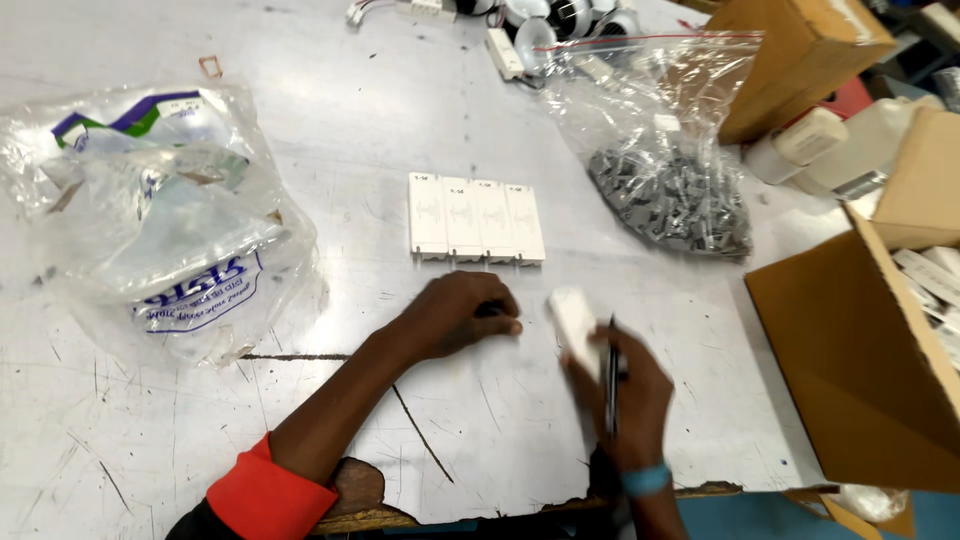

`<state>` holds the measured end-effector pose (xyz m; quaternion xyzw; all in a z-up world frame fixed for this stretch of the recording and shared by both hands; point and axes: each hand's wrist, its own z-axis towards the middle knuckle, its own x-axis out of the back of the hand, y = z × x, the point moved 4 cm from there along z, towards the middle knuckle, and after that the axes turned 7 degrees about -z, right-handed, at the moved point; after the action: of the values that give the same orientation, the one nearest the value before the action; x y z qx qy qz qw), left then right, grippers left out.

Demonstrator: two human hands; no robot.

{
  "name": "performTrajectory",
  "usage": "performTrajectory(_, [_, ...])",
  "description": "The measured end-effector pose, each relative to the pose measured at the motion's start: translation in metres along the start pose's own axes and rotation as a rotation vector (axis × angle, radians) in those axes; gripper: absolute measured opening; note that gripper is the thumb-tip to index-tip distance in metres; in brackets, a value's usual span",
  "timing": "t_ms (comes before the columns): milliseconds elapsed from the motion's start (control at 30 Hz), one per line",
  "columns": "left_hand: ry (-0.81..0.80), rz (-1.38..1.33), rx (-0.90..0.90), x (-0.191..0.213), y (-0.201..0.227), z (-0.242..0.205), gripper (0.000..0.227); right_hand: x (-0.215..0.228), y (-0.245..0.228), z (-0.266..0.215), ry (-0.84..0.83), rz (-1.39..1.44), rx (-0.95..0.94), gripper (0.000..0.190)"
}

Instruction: The person writes labels on white plastic electrical components using a black marker and organizes them in a row on a workstation.

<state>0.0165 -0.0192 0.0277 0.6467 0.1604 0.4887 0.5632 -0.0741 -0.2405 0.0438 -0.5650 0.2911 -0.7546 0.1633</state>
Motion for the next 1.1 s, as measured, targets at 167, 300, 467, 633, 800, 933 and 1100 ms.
performTrajectory(167, [0.06, 0.112, 0.126, 0.006, 0.009, -0.003, 0.032, -0.028, -0.002, 0.093, 0.161, 0.011, 0.267, 0.043])
performTrajectory(300, [0.16, 0.261, 0.137, 0.016, 0.007, -0.003, 0.028, -0.053, -0.017, 0.118, 0.141, 0.137, 0.3, 0.033])
performTrajectory(467, [0.298, 0.329, 0.037, 0.024, 0.0, -0.002, 0.028, -0.077, -0.033, 0.122, 0.129, 0.136, 0.221, 0.031])
performTrajectory(633, [0.382, 0.342, 0.083, 0.041, -0.008, -0.005, 0.027, -0.062, -0.064, 0.125, -0.127, 0.248, 0.244, 0.038])
performTrajectory(800, [0.277, 0.314, 0.166, 0.037, 0.002, -0.004, 0.03, 0.119, -0.046, 0.092, -0.066, 0.135, 0.32, 0.031])
performTrajectory(933, [0.23, 0.204, 0.22, 0.021, -0.002, -0.003, 0.033, 0.292, 0.002, 0.085, 0.228, -0.333, 0.341, 0.02])
performTrajectory(1100, [0.25, 0.204, 0.167, 0.008, -0.023, -0.001, 0.033, 0.375, 0.154, 0.131, -0.042, -0.593, 0.168, 0.007])
